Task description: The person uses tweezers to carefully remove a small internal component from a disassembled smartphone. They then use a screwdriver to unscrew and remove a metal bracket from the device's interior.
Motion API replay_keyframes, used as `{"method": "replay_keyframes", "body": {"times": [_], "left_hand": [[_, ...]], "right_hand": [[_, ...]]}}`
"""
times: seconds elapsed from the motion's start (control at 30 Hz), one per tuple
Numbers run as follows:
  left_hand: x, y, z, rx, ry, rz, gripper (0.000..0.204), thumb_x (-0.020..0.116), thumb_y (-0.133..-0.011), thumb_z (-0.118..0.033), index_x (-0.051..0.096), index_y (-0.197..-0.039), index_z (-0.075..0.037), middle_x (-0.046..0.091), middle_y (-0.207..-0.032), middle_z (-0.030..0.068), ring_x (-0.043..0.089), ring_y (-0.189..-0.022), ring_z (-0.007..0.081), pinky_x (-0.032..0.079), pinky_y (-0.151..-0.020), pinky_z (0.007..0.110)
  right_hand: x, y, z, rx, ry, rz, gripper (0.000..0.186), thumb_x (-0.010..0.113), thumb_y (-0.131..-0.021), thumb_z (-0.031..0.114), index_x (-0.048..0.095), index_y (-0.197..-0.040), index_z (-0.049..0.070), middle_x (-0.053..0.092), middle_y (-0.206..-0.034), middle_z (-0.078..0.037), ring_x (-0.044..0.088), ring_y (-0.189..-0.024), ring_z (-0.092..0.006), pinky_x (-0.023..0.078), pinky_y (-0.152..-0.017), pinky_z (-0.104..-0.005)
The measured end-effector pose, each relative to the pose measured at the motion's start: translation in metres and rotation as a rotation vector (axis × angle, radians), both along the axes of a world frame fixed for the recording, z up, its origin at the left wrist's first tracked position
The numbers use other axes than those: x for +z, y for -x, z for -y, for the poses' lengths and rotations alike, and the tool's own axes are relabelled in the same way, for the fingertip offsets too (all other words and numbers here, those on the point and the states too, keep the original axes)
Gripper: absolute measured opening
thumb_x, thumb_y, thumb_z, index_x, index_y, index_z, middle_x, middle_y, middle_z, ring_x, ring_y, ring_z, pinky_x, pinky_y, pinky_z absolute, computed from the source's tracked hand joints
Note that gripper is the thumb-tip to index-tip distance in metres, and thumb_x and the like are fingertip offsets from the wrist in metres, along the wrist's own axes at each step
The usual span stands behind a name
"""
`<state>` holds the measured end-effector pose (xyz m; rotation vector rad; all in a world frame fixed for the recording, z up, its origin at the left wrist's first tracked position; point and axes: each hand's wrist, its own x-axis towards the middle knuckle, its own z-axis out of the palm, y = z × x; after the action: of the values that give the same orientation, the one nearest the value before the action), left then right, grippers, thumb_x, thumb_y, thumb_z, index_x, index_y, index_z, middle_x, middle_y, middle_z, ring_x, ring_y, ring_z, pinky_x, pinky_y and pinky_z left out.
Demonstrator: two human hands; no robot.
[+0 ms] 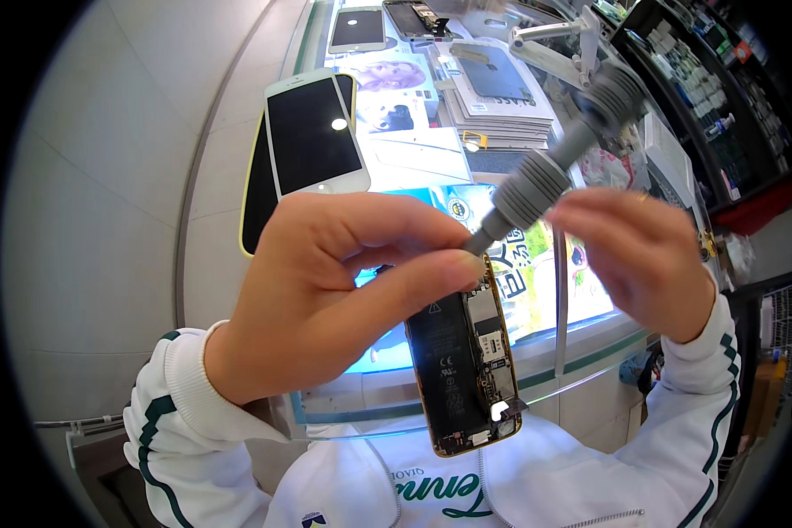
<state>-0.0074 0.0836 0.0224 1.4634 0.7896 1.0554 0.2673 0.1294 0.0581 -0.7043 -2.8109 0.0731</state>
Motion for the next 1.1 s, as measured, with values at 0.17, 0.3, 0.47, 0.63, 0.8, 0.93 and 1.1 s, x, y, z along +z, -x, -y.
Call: {"method": "replay_keyframes", "body": {"times": [0.17,0.3,0.47,0.63,0.8,0.93,1.1], "left_hand": [[0.01,-0.007,-0.007,-0.055,-0.213,-0.246,0.015,0.069,-0.087,-0.005,0.068,-0.097,0.006,0.07,-0.091,0.0127,0.067,-0.084,0.0167,0.053,-0.08,0.03],[0.005,-0.012,-0.011,-0.01,-0.326,-0.226,0.024,0.067,-0.089,-0.01,0.064,-0.107,0.006,0.07,-0.096,0.0131,0.066,-0.09,0.0167,0.05,-0.082,0.03],[-0.006,-0.008,-0.015,0.048,-0.185,-0.159,0.04,0.048,-0.101,-0.027,0.047,-0.124,0.005,0.068,-0.104,0.015,0.063,-0.101,0.0178,0.047,-0.089,0.034],[-0.007,-0.009,-0.008,0.066,-0.377,-0.333,0.045,0.04,-0.101,-0.036,0.044,-0.121,0.004,0.063,-0.103,0.017,0.059,-0.117,0.0304,0.047,-0.093,0.04],[-0.01,-0.008,-0.008,0.06,-0.441,-0.392,0.046,0.039,-0.1,-0.036,0.047,-0.117,0.006,0.059,-0.104,0.0181,0.058,-0.116,0.0388,0.049,-0.09,0.043],[-0.007,-0.007,-0.009,0.054,-0.437,-0.421,0.046,0.039,-0.099,-0.034,0.052,-0.113,0.007,0.058,-0.103,0.0183,0.058,-0.116,0.0414,0.049,-0.089,0.043],[-0.007,-0.009,-0.008,0.062,-0.434,-0.411,0.046,0.038,-0.099,-0.034,0.053,-0.112,0.008,0.058,-0.103,0.0191,0.059,-0.114,0.0411,0.049,-0.089,0.042]], "right_hand": [[0.003,0.016,-0.014,0.171,0.595,-0.651,0.066,0.08,-0.077,0.017,0.047,-0.131,-0.001,0.066,-0.112,-0.018,0.068,-0.099,-0.0254,0.057,-0.082,-0.0341],[0.006,0.023,-0.008,0.207,0.549,-0.663,0.051,0.076,-0.083,0.017,0.045,-0.122,0.003,0.065,-0.11,-0.022,0.068,-0.091,-0.0219,0.057,-0.076,-0.0312],[0.001,0.021,0.004,0.275,0.335,-0.47,0.045,0.072,-0.083,0.008,0.043,-0.118,0.005,0.065,-0.104,-0.025,0.069,-0.084,-0.0244,0.055,-0.075,-0.0329],[0.003,0.025,0.004,0.317,0.289,-0.367,0.044,0.071,-0.081,0.004,0.043,-0.115,0.006,0.067,-0.101,-0.026,0.069,-0.081,-0.0274,0.051,-0.073,-0.034],[0.002,0.029,0.002,0.324,0.3,-0.31,0.043,0.072,-0.08,0.004,0.044,-0.112,0.007,0.067,-0.1,-0.026,0.068,-0.078,-0.0259,0.051,-0.072,-0.0339],[0.002,0.03,0.001,0.323,0.329,-0.289,0.044,0.073,-0.079,0.004,0.044,-0.112,0.007,0.067,-0.101,-0.025,0.067,-0.077,-0.0254,0.051,-0.071,-0.0344],[0.004,0.03,0.003,0.307,0.334,-0.282,0.045,0.074,-0.079,0.003,0.045,-0.113,0.008,0.067,-0.102,-0.024,0.067,-0.082,-0.0268,0.052,-0.073,-0.0355]]}}
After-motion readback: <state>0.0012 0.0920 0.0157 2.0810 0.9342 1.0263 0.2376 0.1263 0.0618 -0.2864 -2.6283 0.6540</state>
